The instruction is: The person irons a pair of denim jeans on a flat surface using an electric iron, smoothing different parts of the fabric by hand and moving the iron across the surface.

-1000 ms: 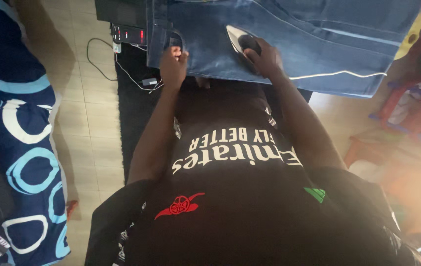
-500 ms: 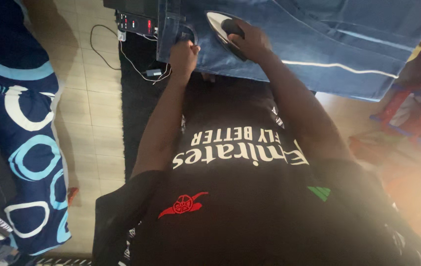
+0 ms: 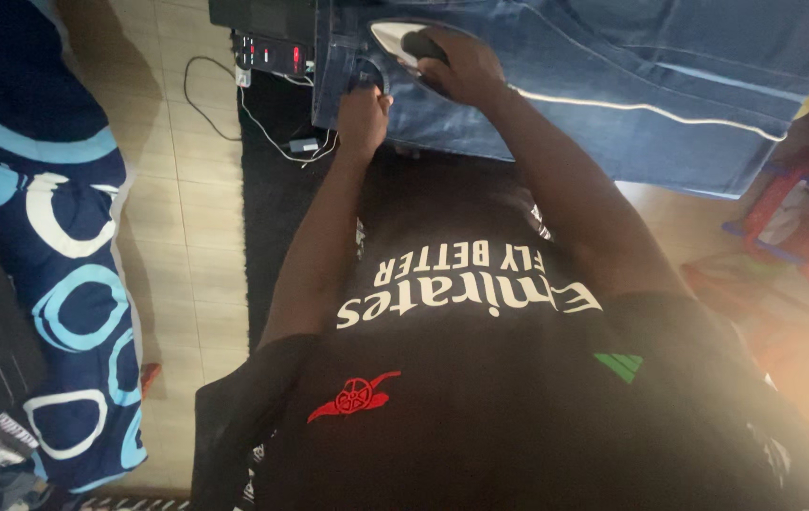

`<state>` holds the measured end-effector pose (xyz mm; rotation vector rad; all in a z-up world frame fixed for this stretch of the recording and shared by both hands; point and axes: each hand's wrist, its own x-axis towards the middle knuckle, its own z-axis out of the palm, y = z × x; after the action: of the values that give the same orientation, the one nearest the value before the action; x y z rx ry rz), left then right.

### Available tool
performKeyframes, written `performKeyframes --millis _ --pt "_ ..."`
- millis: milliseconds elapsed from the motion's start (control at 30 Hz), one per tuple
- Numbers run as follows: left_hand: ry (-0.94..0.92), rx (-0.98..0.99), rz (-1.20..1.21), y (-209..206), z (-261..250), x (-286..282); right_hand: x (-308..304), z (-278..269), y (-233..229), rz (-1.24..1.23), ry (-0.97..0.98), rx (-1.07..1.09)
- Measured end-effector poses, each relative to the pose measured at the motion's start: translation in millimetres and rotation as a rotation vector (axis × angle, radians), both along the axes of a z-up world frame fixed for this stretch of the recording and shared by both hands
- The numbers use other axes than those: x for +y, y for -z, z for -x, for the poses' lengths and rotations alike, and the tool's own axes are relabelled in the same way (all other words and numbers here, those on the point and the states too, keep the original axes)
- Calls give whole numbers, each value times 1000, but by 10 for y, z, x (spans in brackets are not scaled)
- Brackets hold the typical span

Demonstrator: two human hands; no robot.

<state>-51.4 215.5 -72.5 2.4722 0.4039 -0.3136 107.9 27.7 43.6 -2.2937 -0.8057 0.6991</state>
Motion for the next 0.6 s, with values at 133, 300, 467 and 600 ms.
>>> performKeyframes --millis 133,300,467,600 --pt "34 -112 -56 107 47 -14 139 -49 -48 34 -5 29" --pt "21 -80 -42 88 53 -17 210 -82 2 16 58 15" --pt "28 -105 -24 116 50 -10 182 -71 148 40 175 21" --pt "30 -109 -45 149 54 -19 158 -87 111 -17 169 60"
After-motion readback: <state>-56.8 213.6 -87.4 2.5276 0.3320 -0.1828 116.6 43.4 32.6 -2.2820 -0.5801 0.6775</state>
